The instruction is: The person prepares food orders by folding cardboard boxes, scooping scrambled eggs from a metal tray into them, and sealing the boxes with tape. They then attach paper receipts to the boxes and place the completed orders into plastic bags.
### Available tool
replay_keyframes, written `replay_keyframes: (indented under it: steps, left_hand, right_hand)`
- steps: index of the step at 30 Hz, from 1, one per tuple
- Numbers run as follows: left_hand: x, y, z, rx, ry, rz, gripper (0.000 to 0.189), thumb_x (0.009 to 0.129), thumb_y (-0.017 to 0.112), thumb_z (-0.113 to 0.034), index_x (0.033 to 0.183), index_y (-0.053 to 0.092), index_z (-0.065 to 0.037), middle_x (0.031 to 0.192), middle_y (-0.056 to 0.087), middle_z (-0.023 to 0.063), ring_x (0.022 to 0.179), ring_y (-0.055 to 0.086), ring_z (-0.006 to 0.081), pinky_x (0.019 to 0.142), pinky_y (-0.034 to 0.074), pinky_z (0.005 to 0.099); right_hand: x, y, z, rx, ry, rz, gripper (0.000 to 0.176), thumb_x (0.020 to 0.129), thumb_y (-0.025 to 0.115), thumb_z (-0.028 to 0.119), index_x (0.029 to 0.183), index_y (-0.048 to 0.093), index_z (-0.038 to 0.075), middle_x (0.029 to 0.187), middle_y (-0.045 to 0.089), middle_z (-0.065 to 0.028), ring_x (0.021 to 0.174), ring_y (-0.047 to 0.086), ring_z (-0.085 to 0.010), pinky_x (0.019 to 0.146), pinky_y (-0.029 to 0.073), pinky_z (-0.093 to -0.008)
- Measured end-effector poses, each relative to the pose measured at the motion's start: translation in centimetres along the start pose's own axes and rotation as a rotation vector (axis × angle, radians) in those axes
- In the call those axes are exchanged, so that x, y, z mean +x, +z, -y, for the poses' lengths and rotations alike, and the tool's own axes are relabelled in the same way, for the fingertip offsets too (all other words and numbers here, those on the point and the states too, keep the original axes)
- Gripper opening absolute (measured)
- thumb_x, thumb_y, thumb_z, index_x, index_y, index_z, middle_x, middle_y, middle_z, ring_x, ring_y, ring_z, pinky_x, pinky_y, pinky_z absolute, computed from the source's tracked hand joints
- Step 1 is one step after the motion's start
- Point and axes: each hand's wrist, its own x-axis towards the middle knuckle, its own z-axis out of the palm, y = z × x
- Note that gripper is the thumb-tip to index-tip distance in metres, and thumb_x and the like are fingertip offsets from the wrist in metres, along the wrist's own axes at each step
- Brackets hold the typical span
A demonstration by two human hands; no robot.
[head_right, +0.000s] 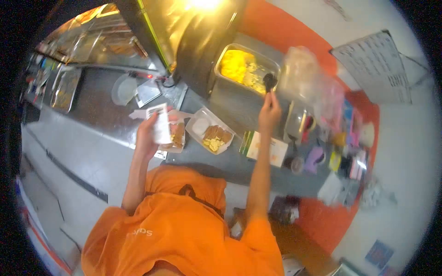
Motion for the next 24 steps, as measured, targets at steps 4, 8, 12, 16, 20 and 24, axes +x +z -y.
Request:
replay_keyframes:
  steps: [4, 8, 12, 16, 20, 24]
  left_hand:
    - [1.7, 6.1, -0.5, -0.012, 0.056, 0.093, 0.054, 0.111, 0.036, -0.036, 0.145, 0.048, 0.005, 0.116, 0.072, 0.0203, 0.093, 0.073, 0.0263, 0.08, 0.06, 0.034]
    - [2.9, 9.8, 0.0, -0.017, 0.112, 0.099, 0.053, 0.112, 0.032, -0.034, 0.143, 0.05, 0.005, 0.115, 0.072, 0.021, 0.095, 0.074, 0.0285, 0.082, 0.06, 0.0357]
    - [3.7, 12.5, 0.8, 0.01, 0.114, 0.049, 0.053, 0.112, 0.032, -0.033, 0.143, 0.05, 0.006, 0.112, 0.072, 0.0199, 0.093, 0.074, 0.0287, 0.082, 0.06, 0.0361]
    - [4.4, 13.9, 2.2, -0.017, 0.088, 0.03, 0.053, 0.111, 0.034, -0.034, 0.143, 0.05, 0.006, 0.113, 0.072, 0.0194, 0.092, 0.074, 0.0282, 0.083, 0.06, 0.0365]
    - [4.8, 14.5, 3.8, -0.056, 0.065, -0.063, 0.056, 0.11, 0.039, -0.038, 0.145, 0.049, 0.005, 0.113, 0.072, 0.0187, 0.092, 0.073, 0.0273, 0.081, 0.06, 0.0364]
    - [4.1, 14.0, 4.5, -0.067, 0.039, -0.159, 0.058, 0.109, 0.04, -0.039, 0.147, 0.046, 0.004, 0.111, 0.072, 0.0172, 0.087, 0.073, 0.0259, 0.076, 0.06, 0.0361]
  right_hand:
    - [6.3, -3.0, 0.7, 0.23, 0.13, 0.171, 0.052, 0.109, 0.052, 0.035, 0.148, 0.053, 0.001, 0.125, 0.066, -0.0145, 0.115, 0.062, -0.0205, 0.094, 0.049, -0.0334]
    - [15.9, -13.2, -6.2, -0.433, -0.435, -0.448, 0.038, 0.106, 0.057, 0.029, 0.123, 0.07, -0.003, 0.119, 0.072, -0.0202, 0.107, 0.069, -0.0324, 0.094, 0.053, -0.042]
    - [26.4, -22.3, -14.4, -0.943, -0.162, -0.235, 0.025, 0.094, 0.063, 0.016, 0.108, 0.077, 0.003, 0.108, 0.076, -0.0194, 0.097, 0.071, -0.0355, 0.091, 0.053, -0.041]
    - [32.8, -23.0, -19.7, -0.99, -0.178, 0.211, 0.026, 0.093, 0.064, 0.019, 0.108, 0.078, 0.003, 0.108, 0.076, -0.0196, 0.097, 0.071, -0.0357, 0.091, 0.053, -0.041]
    - [33.8, -20.9, -22.0, -0.937, -0.174, 0.255, 0.027, 0.093, 0.064, 0.021, 0.108, 0.078, 0.003, 0.108, 0.076, -0.0199, 0.097, 0.071, -0.0358, 0.09, 0.053, -0.041]
    - [32.9, -19.7, -22.5, -0.887, -0.095, 0.174, 0.029, 0.092, 0.065, 0.024, 0.108, 0.078, 0.003, 0.107, 0.076, -0.0202, 0.097, 0.071, -0.0359, 0.09, 0.053, -0.0411]
